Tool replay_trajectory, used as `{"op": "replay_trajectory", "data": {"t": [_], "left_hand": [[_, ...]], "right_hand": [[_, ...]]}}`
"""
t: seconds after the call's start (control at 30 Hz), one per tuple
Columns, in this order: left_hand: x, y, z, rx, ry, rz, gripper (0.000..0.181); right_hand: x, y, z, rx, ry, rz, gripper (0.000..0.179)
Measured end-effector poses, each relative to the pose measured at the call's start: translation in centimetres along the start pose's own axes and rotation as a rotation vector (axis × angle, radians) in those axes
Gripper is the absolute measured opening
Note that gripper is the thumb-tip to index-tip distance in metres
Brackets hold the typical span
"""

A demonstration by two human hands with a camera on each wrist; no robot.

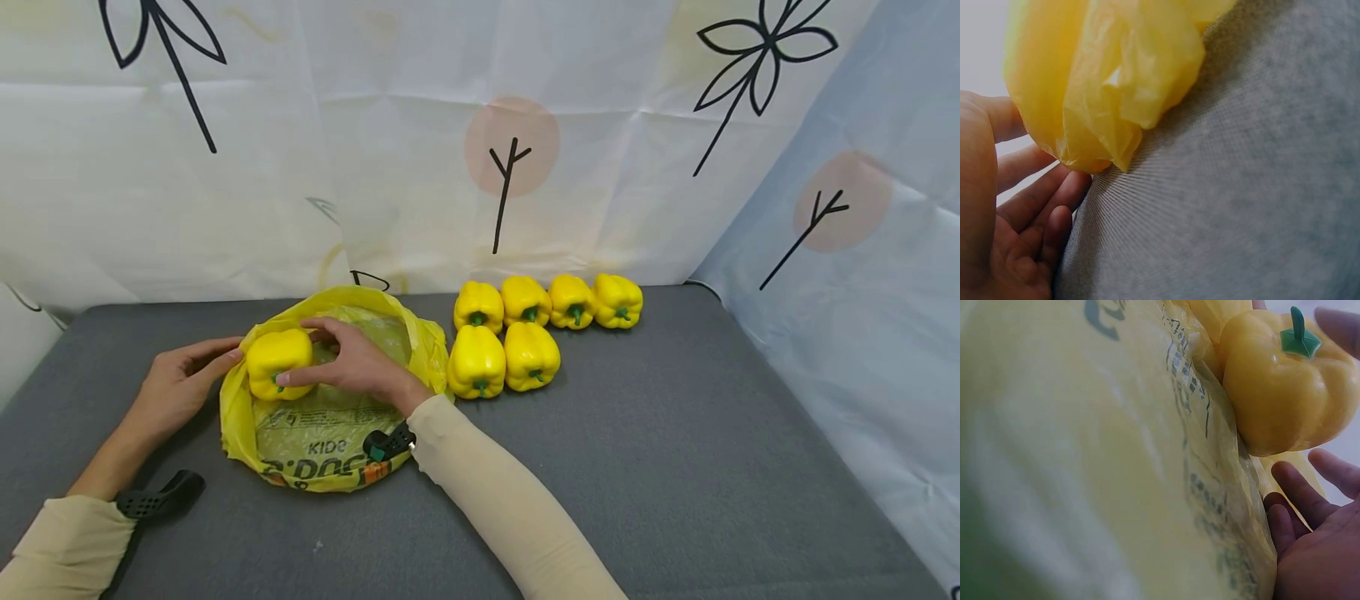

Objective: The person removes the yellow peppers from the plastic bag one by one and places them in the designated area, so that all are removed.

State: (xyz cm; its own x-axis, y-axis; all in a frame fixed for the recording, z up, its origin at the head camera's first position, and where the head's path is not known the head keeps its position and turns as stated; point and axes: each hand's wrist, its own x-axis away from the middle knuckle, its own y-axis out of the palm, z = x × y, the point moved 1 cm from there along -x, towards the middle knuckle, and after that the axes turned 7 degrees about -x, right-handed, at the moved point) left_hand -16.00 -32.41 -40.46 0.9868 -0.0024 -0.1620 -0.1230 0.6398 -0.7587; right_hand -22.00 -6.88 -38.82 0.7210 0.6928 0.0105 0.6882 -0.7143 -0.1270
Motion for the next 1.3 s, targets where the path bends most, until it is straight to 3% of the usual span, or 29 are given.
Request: {"op": "replay_trajectory", "data": {"t": [0.33,0.67,0.9,1.3], "left_hand": [[0.03,-0.16,0.1,0.023,0.013,0.002,0.048],[-0.01,-0.12,0.11,0.024,0.014,0.004,0.048],[0.01,-0.05,0.05,0.021,0.018,0.01,0.047],[0.02,-0.1,-0.04,0.044,0.033,0.012,0.046]], "right_hand": [[-0.24,0.73,-0.59,0.148,0.028,0.037,0.067],[-0.29,0.89,-0.54,0.121,0.061,0.032,0.068],[-0.07,0.74,-0.54,0.12,0.058,0.015,0.073],[-0.08,0.55,-0.41,0.136,0.033,-0.02,0.066]]}}
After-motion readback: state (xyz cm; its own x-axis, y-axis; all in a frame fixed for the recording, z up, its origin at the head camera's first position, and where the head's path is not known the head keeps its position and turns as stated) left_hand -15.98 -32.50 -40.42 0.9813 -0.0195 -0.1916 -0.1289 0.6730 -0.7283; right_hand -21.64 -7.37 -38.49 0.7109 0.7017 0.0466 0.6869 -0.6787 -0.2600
